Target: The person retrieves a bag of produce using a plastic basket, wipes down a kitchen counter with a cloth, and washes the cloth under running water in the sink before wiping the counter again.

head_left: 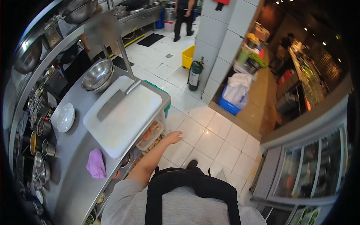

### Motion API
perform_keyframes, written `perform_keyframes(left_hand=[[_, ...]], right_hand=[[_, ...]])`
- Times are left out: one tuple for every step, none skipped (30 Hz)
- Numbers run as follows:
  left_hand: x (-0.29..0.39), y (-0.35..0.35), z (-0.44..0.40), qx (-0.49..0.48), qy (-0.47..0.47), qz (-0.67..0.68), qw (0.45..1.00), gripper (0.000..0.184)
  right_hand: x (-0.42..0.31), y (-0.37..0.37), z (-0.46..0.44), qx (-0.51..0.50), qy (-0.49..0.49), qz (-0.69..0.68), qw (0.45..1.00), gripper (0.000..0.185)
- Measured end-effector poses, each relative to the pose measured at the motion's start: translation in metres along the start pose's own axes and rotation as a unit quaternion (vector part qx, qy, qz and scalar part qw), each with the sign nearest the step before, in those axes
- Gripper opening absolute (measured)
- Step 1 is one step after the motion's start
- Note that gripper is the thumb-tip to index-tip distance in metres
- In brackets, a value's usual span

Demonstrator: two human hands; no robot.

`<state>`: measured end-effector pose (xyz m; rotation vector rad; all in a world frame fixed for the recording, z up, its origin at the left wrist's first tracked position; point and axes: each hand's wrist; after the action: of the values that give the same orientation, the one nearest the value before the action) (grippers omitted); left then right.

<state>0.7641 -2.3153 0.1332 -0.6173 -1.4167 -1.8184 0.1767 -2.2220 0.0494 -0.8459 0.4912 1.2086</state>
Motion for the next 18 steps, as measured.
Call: perform_keyframes(left_hand=[[0.013, 0.005, -0.027, 0.003, -0.033, 0.029, 0.999, 0.04], [0.029, 0.011, -0.046, -0.013, -0.04, 0.089, 0.995, 0.04], [0.042, 0.021, -0.063, -0.024, -0.049, 0.15, 0.987, 0.039], [0.043, 0.03, -0.078, -0.006, -0.043, 0.154, 0.987, 0.039], [0.044, 0.036, -0.093, -0.021, -0.054, 0.155, 0.986, 0.039], [0.048, 0.039, -0.108, -0.036, -0.065, 0.158, 0.985, 0.038], [0.047, 0.043, -0.122, -0.016, -0.062, 0.165, 0.984, 0.038], [0.044, 0.047, -0.132, -0.004, -0.018, 0.186, 0.982, 0.039], [0.041, 0.055, -0.143, 0.005, 0.028, 0.208, 0.978, 0.04], [0.053, 0.073, -0.151, 0.023, 0.04, 0.212, 0.976, 0.04], [0.064, 0.089, -0.153, 0.031, 0.041, 0.282, 0.958, 0.04], [0.075, 0.106, -0.153, 0.048, 0.042, 0.35, 0.935, 0.039], [0.078, 0.118, -0.159, 0.072, 0.039, 0.365, 0.927, 0.039], [0.079, 0.129, -0.165, 0.107, 0.037, 0.382, 0.917, 0.038], [0.082, 0.139, -0.168, 0.137, 0.04, 0.396, 0.907, 0.039], [0.082, 0.15, -0.171, 0.173, 0.04, 0.412, 0.894, 0.039], [0.075, 0.158, -0.177, 0.192, 0.032, 0.378, 0.905, 0.041], [0.066, 0.164, -0.182, 0.213, 0.029, 0.341, 0.915, 0.042]], right_hand=[[-0.006, 0.008, -0.032, 0.045, -0.038, -0.079, 0.995, 0.015], [-0.022, -0.001, -0.06, 0.066, -0.062, -0.087, 0.992, 0.015], [-0.041, -0.023, -0.089, 0.062, -0.082, -0.058, 0.993, 0.016], [-0.059, -0.043, -0.123, 0.053, -0.1, -0.025, 0.993, 0.016], [-0.081, -0.068, -0.158, 0.035, -0.118, 0.016, 0.992, 0.017], [-0.108, -0.103, -0.189, 0.013, -0.134, 0.068, 0.989, 0.018], [-0.136, -0.142, -0.219, -0.011, -0.151, 0.121, 0.981, 0.019], [-0.162, -0.182, -0.247, -0.037, -0.166, 0.178, 0.969, 0.02], [-0.187, -0.223, -0.276, -0.065, -0.18, 0.234, 0.953, 0.021], [-0.211, -0.266, -0.306, -0.092, -0.192, 0.29, 0.933, 0.022], [-0.23, -0.308, -0.338, -0.121, -0.2, 0.336, 0.912, 0.023], [-0.243, -0.355, -0.367, -0.152, -0.211, 0.377, 0.889, 0.024], [-0.245, -0.398, -0.405, -0.183, -0.218, 0.391, 0.875, 0.029], [-0.246, -0.445, -0.442, -0.221, -0.226, 0.411, 0.855, 0.033], [-0.247, -0.487, -0.465, -0.261, -0.233, 0.446, 0.824, 0.033], [-0.246, -0.531, -0.482, -0.312, -0.188, 0.42, 0.831, 0.034], [-0.241, -0.576, -0.496, -0.368, -0.149, 0.387, 0.832, 0.035], [-0.234, -0.613, -0.509, -0.383, -0.154, 0.376, 0.83, 0.035]])
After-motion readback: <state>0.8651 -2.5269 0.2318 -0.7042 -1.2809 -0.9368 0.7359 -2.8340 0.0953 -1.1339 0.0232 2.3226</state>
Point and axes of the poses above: each hand's wrist, its own z-axis away from the middle knuckle, its own y-axis out of the back of the hand, x = y × z, and after that the axes turned 1 degree about -x, right-handed
